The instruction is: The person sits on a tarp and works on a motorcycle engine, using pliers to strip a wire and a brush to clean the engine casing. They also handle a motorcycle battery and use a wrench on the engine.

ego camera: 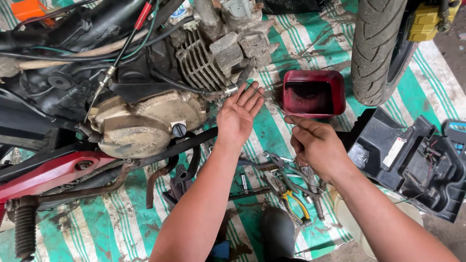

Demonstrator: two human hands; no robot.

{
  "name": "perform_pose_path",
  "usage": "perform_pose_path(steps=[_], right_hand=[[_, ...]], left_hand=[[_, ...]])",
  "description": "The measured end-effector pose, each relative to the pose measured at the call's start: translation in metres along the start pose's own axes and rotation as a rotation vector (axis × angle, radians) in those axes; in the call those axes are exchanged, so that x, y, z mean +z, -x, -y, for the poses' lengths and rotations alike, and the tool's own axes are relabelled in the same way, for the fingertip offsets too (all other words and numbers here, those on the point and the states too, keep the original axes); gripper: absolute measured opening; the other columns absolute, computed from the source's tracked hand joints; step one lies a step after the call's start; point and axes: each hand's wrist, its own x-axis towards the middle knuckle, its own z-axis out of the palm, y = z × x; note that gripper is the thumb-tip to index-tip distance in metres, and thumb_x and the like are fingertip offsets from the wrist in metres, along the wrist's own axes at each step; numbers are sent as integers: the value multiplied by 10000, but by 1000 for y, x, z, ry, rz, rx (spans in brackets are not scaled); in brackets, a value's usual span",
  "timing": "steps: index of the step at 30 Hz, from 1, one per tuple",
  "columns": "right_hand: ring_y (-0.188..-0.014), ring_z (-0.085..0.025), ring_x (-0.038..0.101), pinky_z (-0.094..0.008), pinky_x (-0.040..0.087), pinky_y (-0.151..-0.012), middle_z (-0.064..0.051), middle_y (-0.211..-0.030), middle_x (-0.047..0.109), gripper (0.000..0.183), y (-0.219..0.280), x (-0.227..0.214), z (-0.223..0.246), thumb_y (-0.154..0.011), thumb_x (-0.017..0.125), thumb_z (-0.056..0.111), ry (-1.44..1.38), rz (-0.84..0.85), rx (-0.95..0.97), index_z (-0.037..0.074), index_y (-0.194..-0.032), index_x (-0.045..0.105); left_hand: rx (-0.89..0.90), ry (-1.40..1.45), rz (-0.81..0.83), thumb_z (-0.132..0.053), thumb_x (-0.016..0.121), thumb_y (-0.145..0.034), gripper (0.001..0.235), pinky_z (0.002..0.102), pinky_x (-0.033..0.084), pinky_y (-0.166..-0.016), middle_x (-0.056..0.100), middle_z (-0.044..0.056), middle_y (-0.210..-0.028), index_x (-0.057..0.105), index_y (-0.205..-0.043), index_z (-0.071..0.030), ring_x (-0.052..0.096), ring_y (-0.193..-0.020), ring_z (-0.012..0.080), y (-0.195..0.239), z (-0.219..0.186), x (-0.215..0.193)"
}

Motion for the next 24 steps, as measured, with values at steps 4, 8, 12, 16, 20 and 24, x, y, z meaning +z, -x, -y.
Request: perform_pose_path(steps=[4, 8, 12, 16, 20, 24], right_hand=[[-379, -165, 340, -311, 320, -321, -151, -587, 430, 441, -1, 0, 13, -1088, 513, 8, 0, 23, 19, -165, -1487, 587], [-387, -130, 304, -288, 265, -347, -88, -598, 376, 453, 4, 8, 36, -1071, 510, 7, -43, 35, 70, -175, -1478, 590], [-377, -129, 316, -271, 271, -338, -80, -586, 377, 421, 5, 16, 42, -1068, 509, 12, -48, 47, 83, -155, -1436, 627], [-376, -143, 311, -294, 267, -329, -83, -586, 363, 435, 7, 23, 42, -1065, 514, 14, -24, 35, 95, -155, -1453, 613], [-414, -132, 305, -304, 263, -332, -46, -627, 333, 456, 12, 32, 46, -1061, 526, 24, -17, -8, 134, -151, -1475, 602], [-403, -127, 294, -308, 259, -324, -24, -614, 320, 456, 12, 38, 50, -1054, 533, 34, -30, -20, 144, -135, -1470, 612]], left_hand=[[7, -14, -9, -221, 410, -1181, 505, 647, 450, -1277, 590, 295, -1615, 522, -1620, 2, 577, -1509, 466, 2, 3, 4], [-5, 83, 9, -239, 526, -1180, 454, 504, 571, -1176, 601, 182, -1651, 600, -1581, -40, 645, -1454, 362, -2, 10, -13], [-42, 244, 63, -202, 589, -1160, 426, 449, 604, -1146, 627, 183, -1627, 644, -1538, -12, 668, -1428, 351, -7, 10, -21], [-73, 367, 104, -146, 652, -1146, 340, 381, 625, -1090, 656, 210, -1584, 701, -1444, 8, 683, -1398, 340, -16, 21, -30], [-72, 430, 186, -128, 677, -1143, 329, 369, 592, -1101, 658, 195, -1588, 706, -1450, -12, 679, -1390, 307, -28, 32, -36], [-45, 463, 202, -86, 682, -1136, 325, 379, 592, -1120, 666, 185, -1580, 700, -1454, -20, 686, -1385, 295, -30, 42, -33]])
